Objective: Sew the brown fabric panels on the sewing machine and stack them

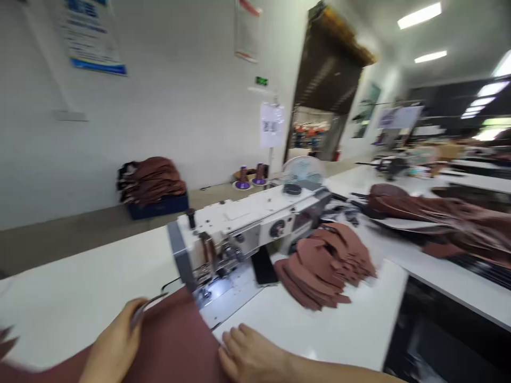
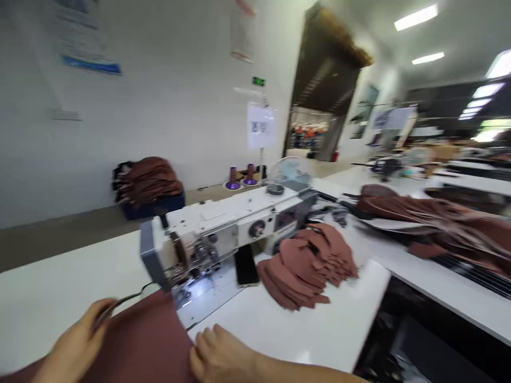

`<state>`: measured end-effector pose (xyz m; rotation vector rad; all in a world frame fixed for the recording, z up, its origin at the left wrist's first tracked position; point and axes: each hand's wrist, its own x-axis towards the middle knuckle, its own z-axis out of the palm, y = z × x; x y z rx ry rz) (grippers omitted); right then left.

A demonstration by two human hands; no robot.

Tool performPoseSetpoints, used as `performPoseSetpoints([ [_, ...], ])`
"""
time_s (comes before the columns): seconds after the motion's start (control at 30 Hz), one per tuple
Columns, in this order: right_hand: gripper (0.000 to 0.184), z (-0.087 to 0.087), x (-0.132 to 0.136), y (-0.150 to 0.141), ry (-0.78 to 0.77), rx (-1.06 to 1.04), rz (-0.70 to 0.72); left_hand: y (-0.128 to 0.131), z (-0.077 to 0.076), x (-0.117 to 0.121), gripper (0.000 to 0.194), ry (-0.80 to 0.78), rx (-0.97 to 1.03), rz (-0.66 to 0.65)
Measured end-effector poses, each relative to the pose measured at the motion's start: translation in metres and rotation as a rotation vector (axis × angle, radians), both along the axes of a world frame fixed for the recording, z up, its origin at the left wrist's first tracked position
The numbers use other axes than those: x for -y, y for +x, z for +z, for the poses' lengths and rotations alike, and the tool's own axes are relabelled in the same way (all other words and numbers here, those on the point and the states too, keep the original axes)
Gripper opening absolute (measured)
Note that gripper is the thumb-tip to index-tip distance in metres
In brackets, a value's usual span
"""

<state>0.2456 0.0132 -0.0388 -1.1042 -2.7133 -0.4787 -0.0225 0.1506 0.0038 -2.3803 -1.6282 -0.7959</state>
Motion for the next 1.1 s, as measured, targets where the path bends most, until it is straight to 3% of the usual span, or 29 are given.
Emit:
performPoseSetpoints([
  [0.1,0.032,0.011,-0.009,0.006,0.053,0.017,0.165,0.009,-0.012,0.006,0.042,-0.060,-0.132,-0.094],
  [0.23,0.030,0.013,-0.044,0.008,0.072,0.018,0.385,0.056,-0.037,0.010,0.039,-0.176,-0.301,-0.089],
  [0.37,0.025,0.006,-0.084,-0.010,-0.027,-0.068,0.398,0.075,-0.059,0.015,0.045,-0.279,-0.397,-0.064],
  [0.47,0.025,-0.002,-0.097,-0.025,-0.022,-0.147,0.400,0.072,-0.061,0.016,0.050,-0.309,-0.433,-0.072],
  [0.63,0.029,-0.013,-0.079,-0.025,-0.032,-0.199,0.404,0.078,-0.052,0.021,0.051,-0.378,-0.476,-0.036],
  [0.83,0.026,-0.018,-0.049,0.006,-0.026,-0.218,0.309,0.103,-0.064,0.037,0.047,-0.360,-0.407,-0.116],
  [1.1,0.028,-0.019,-0.047,0.017,-0.059,-0.251,0.286,0.110,-0.070,0.035,0.051,-0.345,-0.393,-0.140],
])
